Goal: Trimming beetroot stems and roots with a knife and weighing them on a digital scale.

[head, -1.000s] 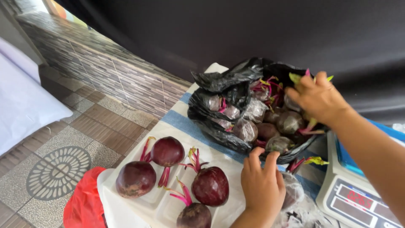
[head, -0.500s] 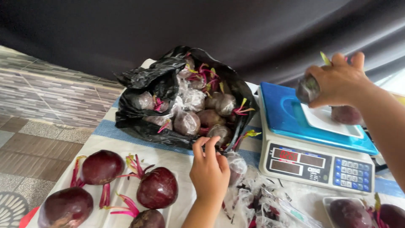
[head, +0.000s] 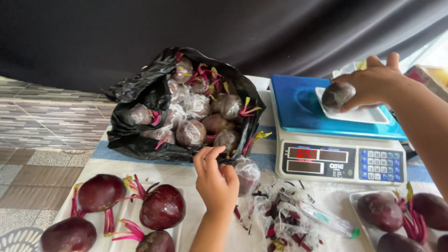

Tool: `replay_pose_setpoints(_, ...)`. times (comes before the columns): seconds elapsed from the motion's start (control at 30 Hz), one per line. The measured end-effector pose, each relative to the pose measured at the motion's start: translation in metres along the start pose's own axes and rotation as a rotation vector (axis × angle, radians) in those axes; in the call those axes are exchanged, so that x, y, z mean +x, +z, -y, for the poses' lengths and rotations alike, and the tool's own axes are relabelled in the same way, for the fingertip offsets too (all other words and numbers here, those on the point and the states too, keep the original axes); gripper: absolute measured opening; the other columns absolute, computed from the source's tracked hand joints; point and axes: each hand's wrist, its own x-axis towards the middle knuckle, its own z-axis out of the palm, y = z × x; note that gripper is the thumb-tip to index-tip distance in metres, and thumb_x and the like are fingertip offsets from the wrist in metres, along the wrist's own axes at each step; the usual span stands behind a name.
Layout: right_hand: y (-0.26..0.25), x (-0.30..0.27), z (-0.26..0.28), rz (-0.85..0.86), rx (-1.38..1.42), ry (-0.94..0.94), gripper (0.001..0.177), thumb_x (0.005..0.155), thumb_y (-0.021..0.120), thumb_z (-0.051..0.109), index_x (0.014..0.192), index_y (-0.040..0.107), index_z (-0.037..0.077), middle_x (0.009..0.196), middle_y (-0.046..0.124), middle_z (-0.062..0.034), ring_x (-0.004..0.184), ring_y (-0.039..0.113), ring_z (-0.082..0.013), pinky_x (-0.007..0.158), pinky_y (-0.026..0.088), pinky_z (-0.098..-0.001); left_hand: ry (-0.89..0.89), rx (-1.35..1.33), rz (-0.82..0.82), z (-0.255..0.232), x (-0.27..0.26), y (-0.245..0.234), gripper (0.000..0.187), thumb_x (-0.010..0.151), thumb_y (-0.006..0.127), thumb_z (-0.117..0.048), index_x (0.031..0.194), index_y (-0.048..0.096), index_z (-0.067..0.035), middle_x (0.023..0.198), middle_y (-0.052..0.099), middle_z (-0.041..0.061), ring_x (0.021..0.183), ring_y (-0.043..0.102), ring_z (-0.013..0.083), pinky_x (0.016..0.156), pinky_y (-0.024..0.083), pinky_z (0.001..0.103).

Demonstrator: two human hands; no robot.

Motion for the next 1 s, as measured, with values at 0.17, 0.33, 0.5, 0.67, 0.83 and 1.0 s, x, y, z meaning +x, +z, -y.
replay_pose_setpoints(0.17,0.008,0.001,-0.001,-0.092,0.044,-0.046,0.091,0.074,0.066,0.081,0.155,0.036,0.052,0.129,0.074,0.0107,0.128,0.045,-0.0192,0.096,0.026,-0.0386,0.188,-0.241,-0.158,-0.003,-0.001,-0.002,0.045,0.079,0.047,0.012,0.113,0.066,-0.01,0.119,0.056,0.014,0.093,0.065,0.0182,0.06,0.057,0.024)
replay_pose_setpoints(0.33,0.021,0.008,-0.01,-0.237,0.106,-0.076,0.088,0.074,0.061,0.082,0.154,0.039,0.053,0.134,0.071,0.0108,0.124,0.046,-0.0229,0.09,0.027,-0.0409,0.201,-0.273,-0.164,0.0,-0.002,-0.002,0.042,0.081,0.048,0.014,0.114,0.062,-0.008,0.121,0.054,0.015,0.062,0.047,0.0121,0.055,0.045,0.024)
replay_pose_setpoints(0.5,0.026,0.007,-0.017,-0.335,0.171,-0.096,0.087,0.074,0.062,0.079,0.153,0.042,0.051,0.145,0.064,0.0052,0.123,0.047,-0.0266,0.092,0.027,-0.0442,0.21,-0.272,-0.174,-0.001,-0.002,-0.003,0.041,0.081,0.048,0.014,0.113,0.061,-0.007,0.12,0.054,0.016,0.062,0.048,0.012,0.054,0.043,0.024)
replay_pose_setpoints(0.67,0.03,0.009,-0.02,-0.304,0.131,-0.072,0.093,0.072,0.064,0.081,0.156,0.038,0.051,0.142,0.066,0.0066,0.124,0.047,-0.0256,0.093,0.027,-0.0441,0.21,-0.275,-0.166,-0.001,-0.003,-0.003,0.041,0.081,0.048,0.015,0.113,0.061,-0.007,0.121,0.054,0.016,0.061,0.045,0.0115,0.054,0.043,0.024)
replay_pose_setpoints(0.83,0.037,0.017,-0.02,-0.309,0.087,-0.083,0.096,0.069,0.068,0.08,0.155,0.036,0.052,0.149,0.06,0.0071,0.124,0.047,-0.0252,0.09,0.029,-0.043,0.219,-0.27,-0.169,0.0,-0.003,-0.001,0.041,0.081,0.049,0.015,0.113,0.061,-0.007,0.12,0.055,0.015,0.061,0.045,0.0111,0.052,0.042,0.024)
replay_pose_setpoints(1.0,0.048,0.03,-0.011,-0.32,-0.086,-0.106,0.109,0.068,0.079,0.07,0.16,0.023,0.052,0.154,0.05,0.0124,0.13,0.047,-0.0216,0.092,0.035,-0.0423,0.215,-0.272,-0.166,-0.001,-0.003,-0.002,0.041,0.08,0.048,0.014,0.113,0.061,-0.007,0.119,0.055,0.015,0.061,0.046,0.0119,0.053,0.043,0.024)
